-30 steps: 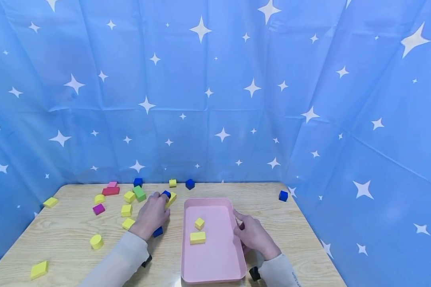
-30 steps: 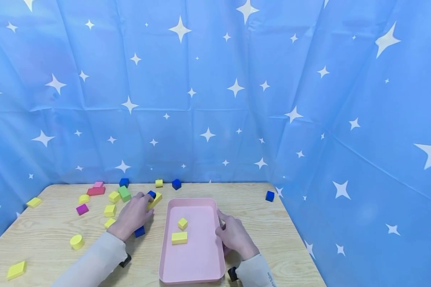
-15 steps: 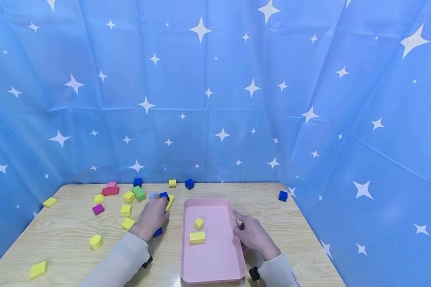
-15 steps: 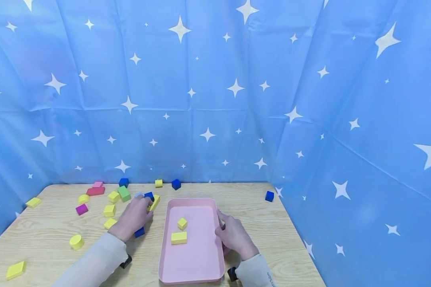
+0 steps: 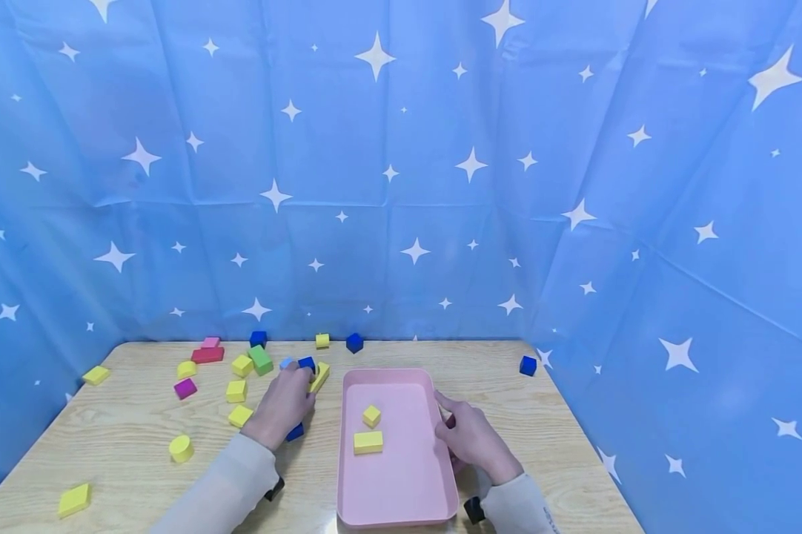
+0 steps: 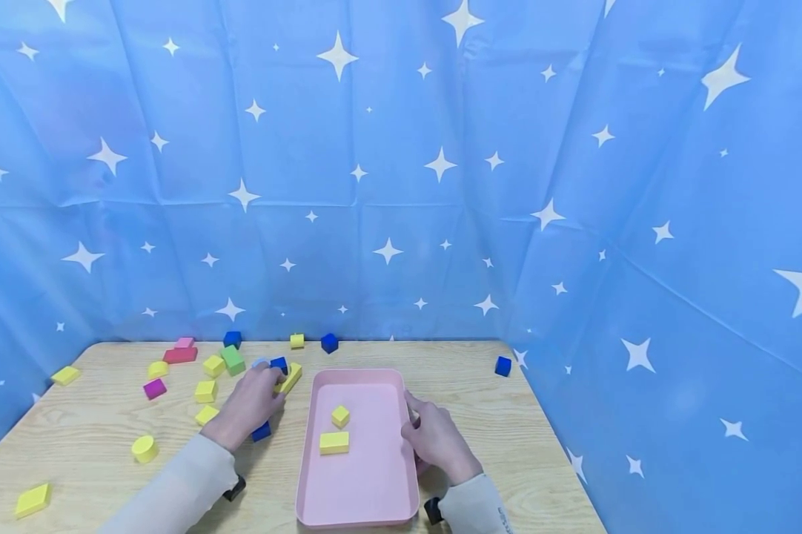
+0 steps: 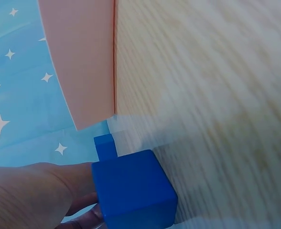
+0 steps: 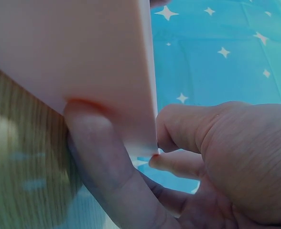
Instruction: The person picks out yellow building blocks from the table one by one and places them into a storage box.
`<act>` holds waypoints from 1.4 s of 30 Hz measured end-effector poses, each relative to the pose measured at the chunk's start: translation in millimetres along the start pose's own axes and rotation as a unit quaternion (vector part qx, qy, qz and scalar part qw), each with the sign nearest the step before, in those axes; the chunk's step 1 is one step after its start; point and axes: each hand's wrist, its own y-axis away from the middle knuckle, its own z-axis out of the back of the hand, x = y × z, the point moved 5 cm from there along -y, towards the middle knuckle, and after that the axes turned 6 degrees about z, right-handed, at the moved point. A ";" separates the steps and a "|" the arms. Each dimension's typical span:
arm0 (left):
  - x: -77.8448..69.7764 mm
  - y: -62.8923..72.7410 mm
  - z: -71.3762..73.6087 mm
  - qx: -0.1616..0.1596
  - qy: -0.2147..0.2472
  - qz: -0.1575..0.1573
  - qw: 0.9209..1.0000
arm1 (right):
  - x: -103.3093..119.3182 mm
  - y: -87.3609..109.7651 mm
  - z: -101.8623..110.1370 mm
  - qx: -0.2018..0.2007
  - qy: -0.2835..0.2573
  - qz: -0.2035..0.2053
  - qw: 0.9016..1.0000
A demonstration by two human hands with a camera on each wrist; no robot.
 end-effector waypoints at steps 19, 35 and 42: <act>-22.6 8.1 10.8 -0.025 0.054 -0.035 0.998 | 1.0 0.5 1.5 0.001 -0.006 0.000 1.000; -65.7 26.8 11.6 -0.028 0.086 -0.101 0.991 | 0.5 0.5 0.3 0.003 -0.008 0.007 1.000; -87.5 40.6 7.6 0.008 0.100 -0.123 0.987 | 0.9 1.2 0.9 0.001 -0.011 0.014 1.000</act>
